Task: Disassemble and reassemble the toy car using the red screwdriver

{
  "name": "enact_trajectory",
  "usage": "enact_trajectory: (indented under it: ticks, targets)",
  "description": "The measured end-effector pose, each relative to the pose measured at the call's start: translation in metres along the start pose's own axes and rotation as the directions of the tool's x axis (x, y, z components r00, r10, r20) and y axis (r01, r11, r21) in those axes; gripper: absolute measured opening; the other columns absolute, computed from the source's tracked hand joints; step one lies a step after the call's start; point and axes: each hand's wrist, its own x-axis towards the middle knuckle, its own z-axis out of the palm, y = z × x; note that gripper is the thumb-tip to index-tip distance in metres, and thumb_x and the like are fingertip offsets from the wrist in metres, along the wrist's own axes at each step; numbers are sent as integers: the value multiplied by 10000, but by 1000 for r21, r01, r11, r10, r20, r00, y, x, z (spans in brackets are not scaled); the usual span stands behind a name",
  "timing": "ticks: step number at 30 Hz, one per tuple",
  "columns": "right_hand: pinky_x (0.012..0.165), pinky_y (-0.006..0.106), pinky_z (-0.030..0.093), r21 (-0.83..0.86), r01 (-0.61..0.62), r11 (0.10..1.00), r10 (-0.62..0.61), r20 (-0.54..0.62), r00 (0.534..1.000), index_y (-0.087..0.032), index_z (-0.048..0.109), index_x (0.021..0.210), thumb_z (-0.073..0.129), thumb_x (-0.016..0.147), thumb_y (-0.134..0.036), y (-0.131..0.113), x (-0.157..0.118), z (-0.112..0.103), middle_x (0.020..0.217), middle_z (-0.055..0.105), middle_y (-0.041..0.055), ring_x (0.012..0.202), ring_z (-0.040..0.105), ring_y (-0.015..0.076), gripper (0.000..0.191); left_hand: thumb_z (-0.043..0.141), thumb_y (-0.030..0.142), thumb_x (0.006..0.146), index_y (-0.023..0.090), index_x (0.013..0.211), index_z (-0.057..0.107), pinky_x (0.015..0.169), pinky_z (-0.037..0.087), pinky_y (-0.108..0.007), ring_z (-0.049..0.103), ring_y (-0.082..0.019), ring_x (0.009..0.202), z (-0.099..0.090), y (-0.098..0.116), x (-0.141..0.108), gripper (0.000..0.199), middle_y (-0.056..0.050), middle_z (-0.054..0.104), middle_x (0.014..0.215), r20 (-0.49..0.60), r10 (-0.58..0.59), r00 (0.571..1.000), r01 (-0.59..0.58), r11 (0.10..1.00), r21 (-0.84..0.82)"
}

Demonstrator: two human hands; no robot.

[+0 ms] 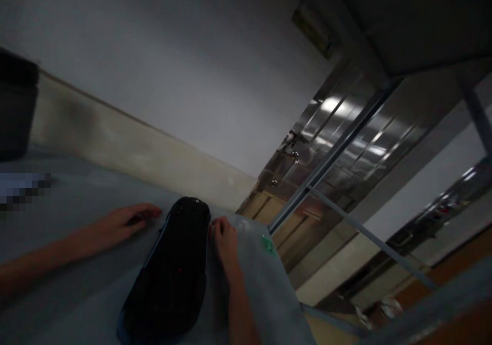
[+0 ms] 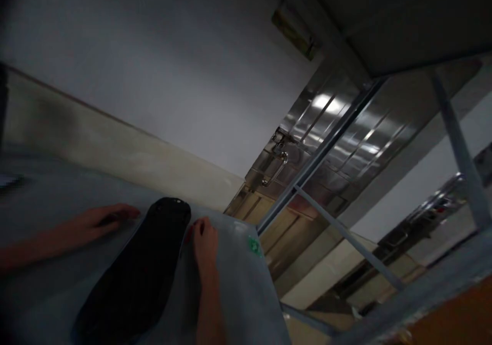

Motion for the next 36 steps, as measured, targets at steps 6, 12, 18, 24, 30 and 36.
enact_trajectory:
  ticks: [6,12,18,24,30,36]
  targets:
    - [830,329,601,39,-65,997,64,26,998,-299,736,969,510,1139,-266,7,1,-2,976,876,37,928,847,241,285,693,477,837,249,1259,847,1236,594,-482,851,-340,1291,-4,-3,-1,504,-70,937,1350,56,4,998,-5,1000,14]
    - [798,362,584,205,-104,973,109,-13,994,-299,733,942,518,1114,-383,6,0,-5,875,817,52,839,804,266,288,713,370,919,237,1200,846,1227,587,-551,841,-338,1216,-5,14,-11,338,-97,928,1299,-1,66,998,-66,997,-47]
    - [848,395,611,320,-126,939,142,-26,990,-324,740,919,575,1097,-418,6,-3,1,908,821,56,880,798,277,260,676,412,1020,243,1431,774,1303,546,-598,782,-379,1416,-4,28,-17,455,-165,828,1518,45,10,999,-8,999,-33]
    - [903,439,640,371,-138,918,164,-40,986,-305,792,986,578,1074,-416,3,-2,3,957,843,70,906,810,293,256,728,483,1049,266,1605,660,1394,454,-644,684,-396,1604,3,33,-22,600,-183,729,1697,59,-82,995,94,963,-253]
    - [892,428,651,427,-138,894,155,-6,988,-298,800,1036,596,1053,-415,-3,-2,6,1015,864,71,927,814,277,236,803,550,1016,314,1620,651,1425,426,-657,597,-418,1698,13,38,-26,666,-150,558,1895,134,-86,987,132,914,-385]
    - [883,437,652,457,-156,876,179,-7,984,-306,784,1051,597,1071,-442,-7,-4,10,1032,865,68,935,822,280,232,813,458,1034,329,1625,677,1383,480,-643,620,-434,1683,15,43,-31,620,-130,581,1885,198,-64,978,143,898,-417]
